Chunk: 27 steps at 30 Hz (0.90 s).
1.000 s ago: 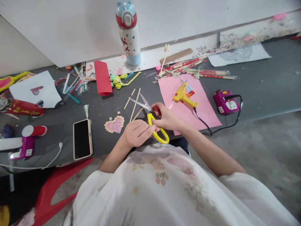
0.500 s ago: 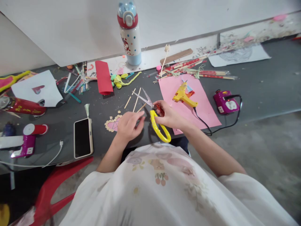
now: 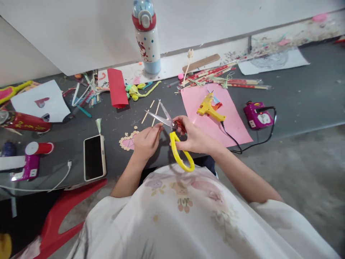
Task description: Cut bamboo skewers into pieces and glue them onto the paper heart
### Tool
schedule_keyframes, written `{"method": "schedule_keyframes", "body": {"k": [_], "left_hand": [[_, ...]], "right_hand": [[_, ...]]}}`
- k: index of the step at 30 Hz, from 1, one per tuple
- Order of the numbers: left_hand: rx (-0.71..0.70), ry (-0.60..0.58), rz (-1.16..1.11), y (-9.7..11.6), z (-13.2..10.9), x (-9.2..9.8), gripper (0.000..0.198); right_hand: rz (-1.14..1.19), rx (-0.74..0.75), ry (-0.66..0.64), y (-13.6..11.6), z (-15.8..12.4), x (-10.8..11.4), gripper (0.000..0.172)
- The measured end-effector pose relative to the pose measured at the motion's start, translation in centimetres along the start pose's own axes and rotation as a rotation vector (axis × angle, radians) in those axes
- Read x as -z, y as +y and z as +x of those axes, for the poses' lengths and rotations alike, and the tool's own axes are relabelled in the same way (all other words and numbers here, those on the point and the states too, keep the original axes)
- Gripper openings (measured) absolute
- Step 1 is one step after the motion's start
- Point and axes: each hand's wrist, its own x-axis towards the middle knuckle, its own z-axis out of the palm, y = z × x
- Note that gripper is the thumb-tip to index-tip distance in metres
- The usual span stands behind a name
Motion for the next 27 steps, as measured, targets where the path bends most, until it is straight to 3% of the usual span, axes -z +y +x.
{"method": "schedule_keyframes", "body": {"k": [10,15,21,24,26,27], "left_hand": [[0.021,0.011,-0.093,-0.2,-0.1,0.4,0.017],[0.004,-0.042,-0.151,-0.6,0.1,0.5,0.016],[0.026,-0.157,-0.060,-0.5,1.6,0.9,0.015],[0.103,0.018,-0.019,0.8,2.7,1.6,0.006],[0.015,0.172,-0.084,2.1,3.3,2.2,0.011],[-0.060,0.191,-0.145,2.7,3.6,2.4,0.019]], "right_hand": [[0.072,0.043,-0.065,-0.1,-0.2,0.2,0.066],[0.126,0.015,-0.093,0.0,0.1,0.5,0.052],[0.150,-0.111,-0.055,0.5,0.7,0.1,0.039],[0.178,-0.196,-0.019,0.4,1.1,-0.2,0.038],[0.160,-0.235,-0.007,0.2,1.4,-0.3,0.039],[0.144,-0.246,-0.002,0.2,1.5,-0.3,0.039]]}}
